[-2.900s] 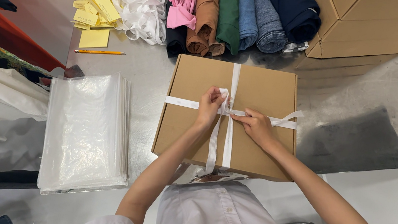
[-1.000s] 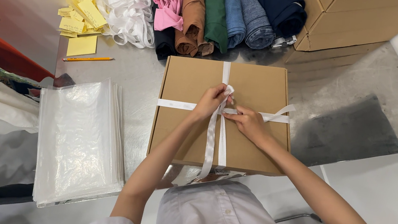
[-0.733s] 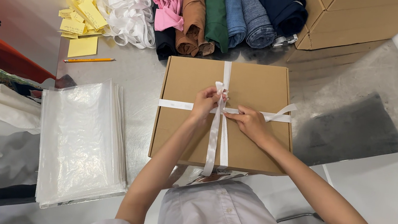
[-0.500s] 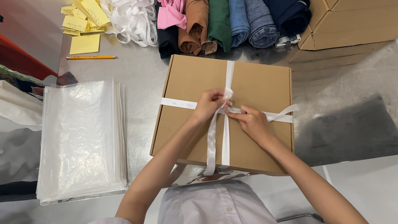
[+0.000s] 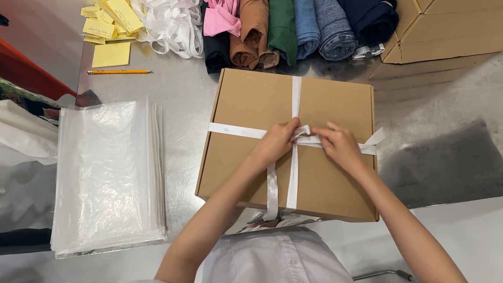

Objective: The person ties a white ribbon around a cardboard box, forming a bow on top. They then pick up a yellow sticky note and a pencil, write on the note, and attach it to the ribbon on the box before moving the box to the side.

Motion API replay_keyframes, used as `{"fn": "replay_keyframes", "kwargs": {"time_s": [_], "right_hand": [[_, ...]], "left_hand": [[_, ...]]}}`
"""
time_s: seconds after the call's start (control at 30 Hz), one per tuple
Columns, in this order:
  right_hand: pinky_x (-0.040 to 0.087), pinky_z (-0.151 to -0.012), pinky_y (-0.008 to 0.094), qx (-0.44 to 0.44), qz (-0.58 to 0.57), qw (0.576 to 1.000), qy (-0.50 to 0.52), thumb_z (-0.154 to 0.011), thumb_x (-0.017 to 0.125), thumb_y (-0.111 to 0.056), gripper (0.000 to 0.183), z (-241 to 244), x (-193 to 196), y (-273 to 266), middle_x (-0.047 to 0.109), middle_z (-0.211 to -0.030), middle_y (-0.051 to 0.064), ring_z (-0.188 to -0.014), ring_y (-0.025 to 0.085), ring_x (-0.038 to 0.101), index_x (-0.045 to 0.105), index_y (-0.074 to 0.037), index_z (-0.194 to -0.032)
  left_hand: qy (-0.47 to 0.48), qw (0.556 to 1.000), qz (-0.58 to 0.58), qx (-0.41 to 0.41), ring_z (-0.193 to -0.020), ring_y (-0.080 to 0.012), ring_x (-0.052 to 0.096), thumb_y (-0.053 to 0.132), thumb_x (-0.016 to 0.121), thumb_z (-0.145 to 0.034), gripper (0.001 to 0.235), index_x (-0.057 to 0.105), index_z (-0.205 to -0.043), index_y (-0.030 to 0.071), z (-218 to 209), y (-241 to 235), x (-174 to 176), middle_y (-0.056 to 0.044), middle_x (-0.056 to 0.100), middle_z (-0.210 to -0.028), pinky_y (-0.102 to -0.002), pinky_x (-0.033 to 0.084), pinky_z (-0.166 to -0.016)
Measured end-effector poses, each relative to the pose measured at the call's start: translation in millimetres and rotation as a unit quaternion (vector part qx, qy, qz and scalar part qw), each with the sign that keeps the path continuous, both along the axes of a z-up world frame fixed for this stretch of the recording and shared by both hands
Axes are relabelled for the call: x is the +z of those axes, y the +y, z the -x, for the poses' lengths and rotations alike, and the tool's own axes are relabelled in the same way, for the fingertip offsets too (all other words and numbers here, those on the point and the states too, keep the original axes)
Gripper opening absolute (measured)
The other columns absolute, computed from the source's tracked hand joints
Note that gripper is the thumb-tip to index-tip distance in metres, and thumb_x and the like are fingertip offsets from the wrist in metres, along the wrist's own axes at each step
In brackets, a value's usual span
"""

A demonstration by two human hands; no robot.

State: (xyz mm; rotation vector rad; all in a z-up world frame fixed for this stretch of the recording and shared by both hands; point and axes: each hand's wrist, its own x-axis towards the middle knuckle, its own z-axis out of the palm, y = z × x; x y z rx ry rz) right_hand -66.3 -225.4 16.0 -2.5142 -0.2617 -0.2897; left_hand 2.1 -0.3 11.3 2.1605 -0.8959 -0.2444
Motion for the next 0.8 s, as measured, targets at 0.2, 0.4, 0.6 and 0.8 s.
{"fn": "replay_keyframes", "kwargs": {"time_s": [0.2, 0.4, 0.6, 0.8], "right_hand": [[0.056, -0.077, 0.033, -0.006, 0.098, 0.994, -0.051, -0.097, 0.063, -0.010, 0.025, 3.0, 2.8, 9.1, 0.063, -0.084, 0.001, -0.087, 0.023, 0.070, 0.073, -0.023, -0.115], [0.056, -0.073, 0.036, 0.020, 0.127, 0.984, -0.120, -0.098, 0.061, -0.009, 0.014, 6.2, 11.3, 15.0, 0.057, -0.081, 0.004, -0.083, 0.028, 0.066, 0.068, -0.015, -0.109], [0.056, -0.073, 0.037, -0.001, 0.105, 0.988, -0.111, -0.099, 0.060, -0.010, 0.014, 8.1, 13.4, 19.7, 0.060, -0.082, 0.004, -0.084, 0.028, 0.068, 0.067, -0.017, -0.109], [0.057, -0.077, 0.038, -0.042, 0.042, 0.998, 0.020, -0.103, 0.058, -0.016, 0.016, 7.3, 32.4, 24.3, 0.069, -0.088, 0.006, -0.087, 0.028, 0.072, 0.066, -0.018, -0.117]], "left_hand": [[-0.023, 1.000, 0.020, -0.002, -0.088, -0.0384, 0.073, -0.001, 0.064, -0.087, 0.029, 0.053, -0.110, 0.010, 1.9, 2.5, 1.4, -0.016, 0.069, -0.089, -0.047, 0.059, -0.080], [0.001, 0.999, 0.052, -0.009, -0.083, -0.0435, 0.072, -0.002, 0.063, -0.084, 0.026, 0.057, -0.108, 0.008, -2.3, 2.1, 2.9, -0.020, 0.069, -0.082, -0.052, 0.057, -0.077], [0.117, 0.976, 0.183, 0.025, -0.058, -0.0209, 0.065, 0.000, 0.054, -0.097, 0.014, 0.064, -0.100, 0.009, -4.9, 7.8, 12.4, -0.007, 0.069, -0.065, -0.037, 0.056, -0.068], [0.039, 0.984, 0.174, -0.014, -0.057, -0.0198, 0.067, -0.005, 0.054, -0.095, 0.019, 0.063, -0.099, 0.012, -10.3, 5.2, -9.7, -0.005, 0.070, -0.065, -0.033, 0.057, -0.066]]}}
